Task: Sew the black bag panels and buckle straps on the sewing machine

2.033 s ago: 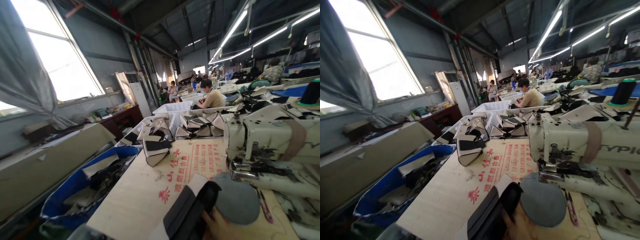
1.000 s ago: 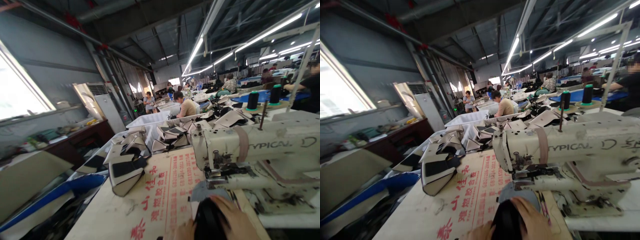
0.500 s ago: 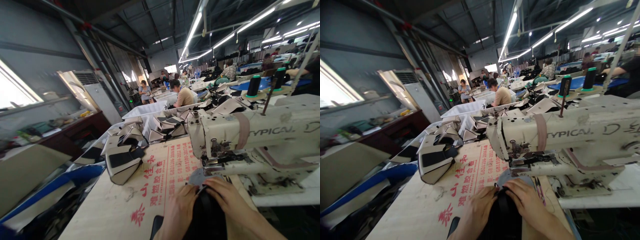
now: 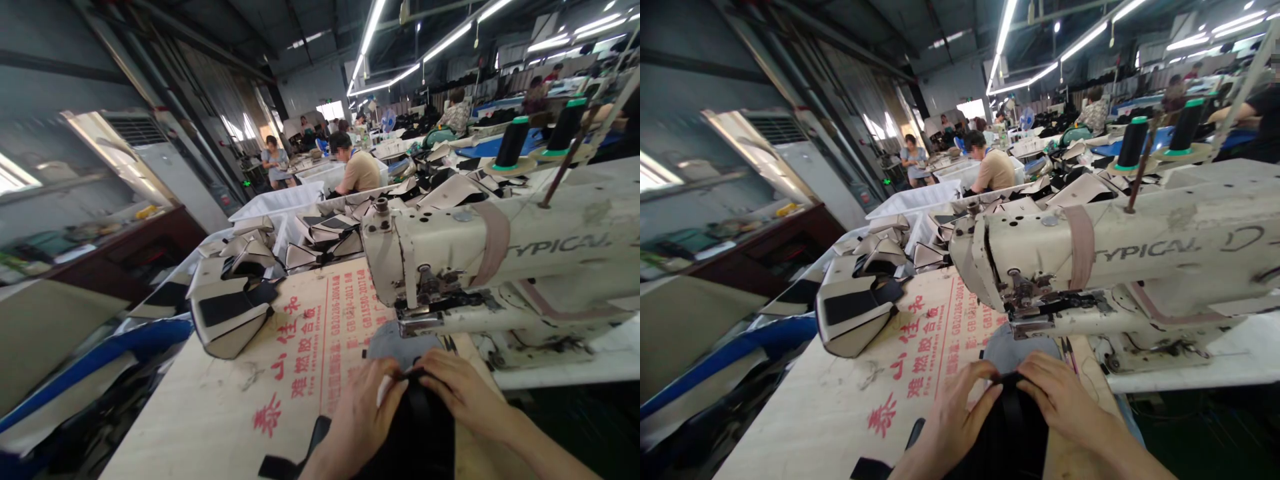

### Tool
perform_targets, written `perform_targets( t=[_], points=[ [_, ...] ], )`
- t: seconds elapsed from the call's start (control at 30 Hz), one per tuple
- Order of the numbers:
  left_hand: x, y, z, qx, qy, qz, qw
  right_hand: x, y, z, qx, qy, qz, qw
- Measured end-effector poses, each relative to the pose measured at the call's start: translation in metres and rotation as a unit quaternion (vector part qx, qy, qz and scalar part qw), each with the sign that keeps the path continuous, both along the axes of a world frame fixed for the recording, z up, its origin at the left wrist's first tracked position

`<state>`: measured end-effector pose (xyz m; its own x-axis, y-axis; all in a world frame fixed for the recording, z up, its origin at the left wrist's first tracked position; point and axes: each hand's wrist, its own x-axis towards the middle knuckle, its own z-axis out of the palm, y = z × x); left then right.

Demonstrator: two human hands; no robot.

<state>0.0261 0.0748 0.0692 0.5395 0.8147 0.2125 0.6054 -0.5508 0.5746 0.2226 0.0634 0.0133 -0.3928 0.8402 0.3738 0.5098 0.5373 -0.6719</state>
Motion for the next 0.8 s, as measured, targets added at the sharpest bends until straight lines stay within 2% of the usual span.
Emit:
perform_targets(
  t=[0.1, 0.3, 0.4, 0.6, 0.8],
  points=[
    [0.003, 0.001, -0.009, 0.044, -0.031, 0.018, 0.998, 0.0, 0.002, 0.0, -0.007, -0.002, 0.0, 1.0],
    [-0.007, 0.009, -0.012, 0.037, 0.07, -0.067, 0.995, -0.004, 0.009, 0.005, -0.041, 0.001, 0.029, 0.999],
    [-0.009, 0.01, -0.011, 0.04, 0.11, -0.067, 0.991, -0.005, 0.012, 0.004, -0.035, -0.007, 0.042, 0.998],
    [-0.001, 0.013, -0.003, 0.004, 0.086, -0.065, 0.994, -0.005, 0.016, 0.001, -0.042, -0.002, 0.035, 0.998],
    [-0.002, 0.022, 0.004, -0.008, 0.09, -0.072, 0.993, -0.007, 0.021, 0.007, -0.068, 0.006, -0.009, 0.998]
  ],
)
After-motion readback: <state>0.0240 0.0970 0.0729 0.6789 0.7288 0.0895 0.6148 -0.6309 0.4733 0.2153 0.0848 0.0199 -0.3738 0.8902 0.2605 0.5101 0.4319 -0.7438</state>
